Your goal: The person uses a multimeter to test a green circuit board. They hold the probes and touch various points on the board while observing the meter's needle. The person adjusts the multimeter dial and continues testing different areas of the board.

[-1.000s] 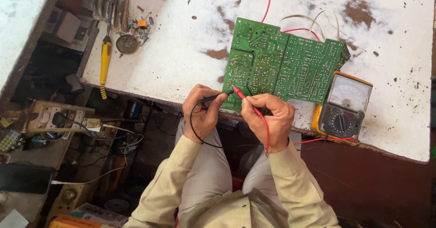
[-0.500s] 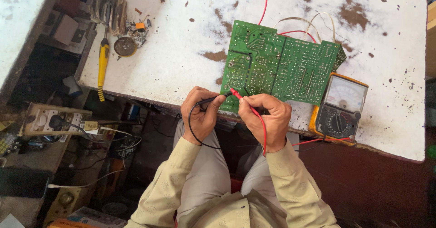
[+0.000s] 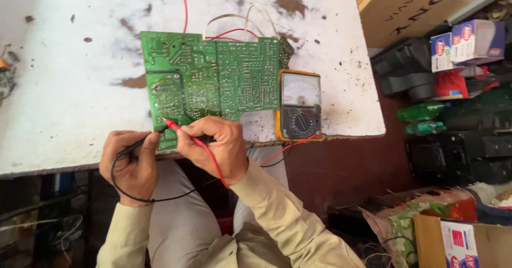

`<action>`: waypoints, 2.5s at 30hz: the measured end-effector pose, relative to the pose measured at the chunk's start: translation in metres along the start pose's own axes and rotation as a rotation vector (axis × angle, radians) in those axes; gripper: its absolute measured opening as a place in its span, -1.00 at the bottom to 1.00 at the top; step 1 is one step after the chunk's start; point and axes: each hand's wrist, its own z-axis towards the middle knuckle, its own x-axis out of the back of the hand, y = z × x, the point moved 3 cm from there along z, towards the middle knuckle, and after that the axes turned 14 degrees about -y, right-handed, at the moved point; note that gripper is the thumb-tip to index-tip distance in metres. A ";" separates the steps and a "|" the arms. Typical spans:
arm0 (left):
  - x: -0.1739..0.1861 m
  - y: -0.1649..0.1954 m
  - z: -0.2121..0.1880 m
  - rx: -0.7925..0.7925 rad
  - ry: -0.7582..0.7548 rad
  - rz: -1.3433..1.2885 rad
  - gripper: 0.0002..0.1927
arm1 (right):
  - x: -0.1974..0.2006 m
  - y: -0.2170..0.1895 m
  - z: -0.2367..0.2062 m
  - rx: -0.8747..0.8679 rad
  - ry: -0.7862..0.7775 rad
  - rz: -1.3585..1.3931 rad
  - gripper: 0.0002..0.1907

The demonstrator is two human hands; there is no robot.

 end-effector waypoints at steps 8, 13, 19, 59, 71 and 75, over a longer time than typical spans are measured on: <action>0.001 -0.006 -0.004 0.004 -0.003 0.035 -0.81 | 0.000 -0.001 0.001 -0.006 0.009 -0.016 -0.88; 0.001 -0.006 -0.006 -0.004 -0.022 -0.005 -0.81 | -0.001 -0.001 0.000 -0.016 0.016 -0.010 -0.88; 0.001 -0.008 -0.008 0.001 -0.013 -0.041 -0.81 | -0.002 -0.002 0.000 -0.017 0.023 0.001 -0.87; 0.005 -0.054 -0.041 0.137 0.021 0.014 -0.87 | 0.013 0.012 0.000 0.037 -0.018 -0.006 -0.77; 0.001 -0.040 -0.032 0.160 0.037 0.000 -0.87 | 0.014 0.010 0.001 0.036 -0.024 -0.004 -0.76; 0.000 -0.039 -0.031 0.155 0.036 -0.004 -0.87 | 0.014 0.010 0.001 0.029 -0.026 -0.006 -0.76</action>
